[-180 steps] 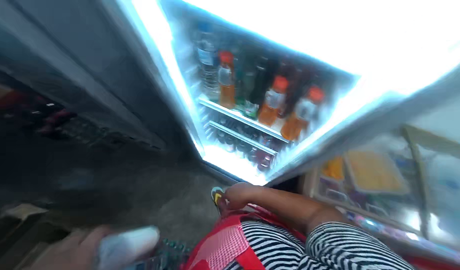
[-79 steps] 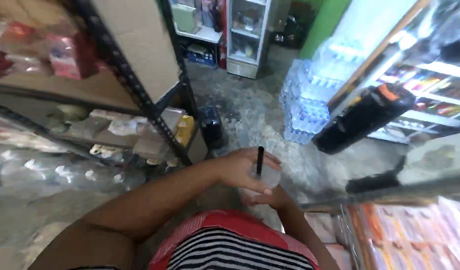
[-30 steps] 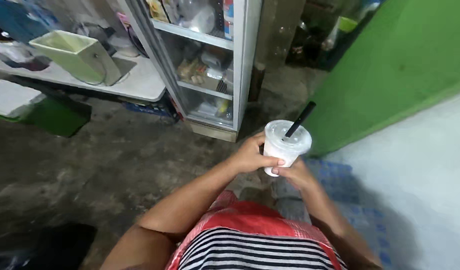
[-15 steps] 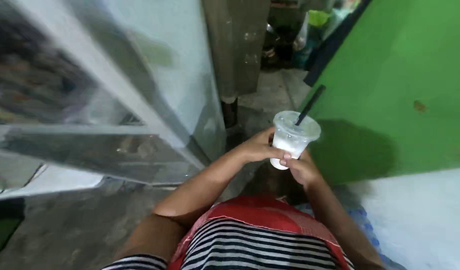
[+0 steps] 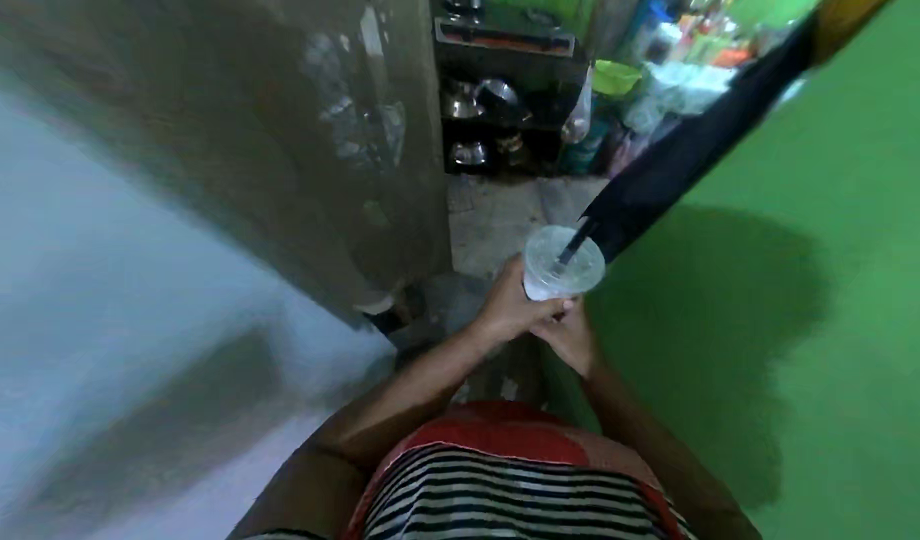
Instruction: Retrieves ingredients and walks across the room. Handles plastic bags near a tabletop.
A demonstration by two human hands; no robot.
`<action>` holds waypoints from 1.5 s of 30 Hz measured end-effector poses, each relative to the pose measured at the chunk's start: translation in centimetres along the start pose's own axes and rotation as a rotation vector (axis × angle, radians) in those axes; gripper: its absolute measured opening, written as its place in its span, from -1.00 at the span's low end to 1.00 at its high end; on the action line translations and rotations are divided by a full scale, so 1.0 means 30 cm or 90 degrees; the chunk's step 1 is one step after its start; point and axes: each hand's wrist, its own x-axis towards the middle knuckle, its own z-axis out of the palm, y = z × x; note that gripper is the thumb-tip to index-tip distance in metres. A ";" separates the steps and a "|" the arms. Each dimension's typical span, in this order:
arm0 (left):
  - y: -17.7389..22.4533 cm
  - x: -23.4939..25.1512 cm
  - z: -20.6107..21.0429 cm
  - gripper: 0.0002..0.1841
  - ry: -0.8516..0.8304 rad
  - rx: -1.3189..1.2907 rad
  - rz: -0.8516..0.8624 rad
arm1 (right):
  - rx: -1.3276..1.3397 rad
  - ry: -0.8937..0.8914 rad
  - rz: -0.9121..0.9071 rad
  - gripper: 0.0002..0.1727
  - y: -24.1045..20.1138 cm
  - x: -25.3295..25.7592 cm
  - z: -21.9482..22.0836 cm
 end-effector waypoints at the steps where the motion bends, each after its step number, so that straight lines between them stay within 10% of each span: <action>1: -0.026 0.080 -0.010 -0.12 0.008 0.020 0.007 | -0.028 -0.007 -0.008 -0.04 0.010 0.099 -0.016; 9: -0.108 0.740 -0.268 -0.18 -0.107 0.143 -0.133 | 0.169 -0.237 -0.034 -0.24 0.089 0.887 -0.091; 16: -0.136 1.497 -0.351 -0.09 -0.101 0.100 -0.014 | 0.222 -0.227 0.060 -0.50 0.010 1.588 -0.212; 19: -0.135 1.802 -0.326 -0.06 -0.053 0.122 0.007 | 0.161 -0.158 0.045 -0.20 -0.024 1.813 -0.272; 21: -0.173 2.007 -0.281 -0.03 -0.008 0.131 0.062 | 0.141 -0.075 0.028 -0.10 -0.017 1.967 -0.307; 25: -0.227 2.381 -0.157 0.18 -0.016 0.144 0.078 | 0.122 0.086 -0.046 -0.54 0.042 2.312 -0.434; 29: -0.228 2.744 -0.099 0.25 -0.132 0.149 0.050 | 0.200 0.093 -0.034 -0.33 0.082 2.661 -0.696; 34: -0.241 3.111 0.010 0.06 -0.199 0.107 0.012 | 0.101 0.038 -0.008 -0.53 0.052 2.911 -0.970; 39: -0.264 3.437 0.239 0.05 -0.199 0.171 0.041 | 0.027 0.064 -0.037 -0.20 0.099 3.100 -1.249; 45: -0.277 3.859 0.688 0.12 -0.305 0.229 0.077 | 0.008 0.348 0.012 0.01 0.196 3.272 -1.605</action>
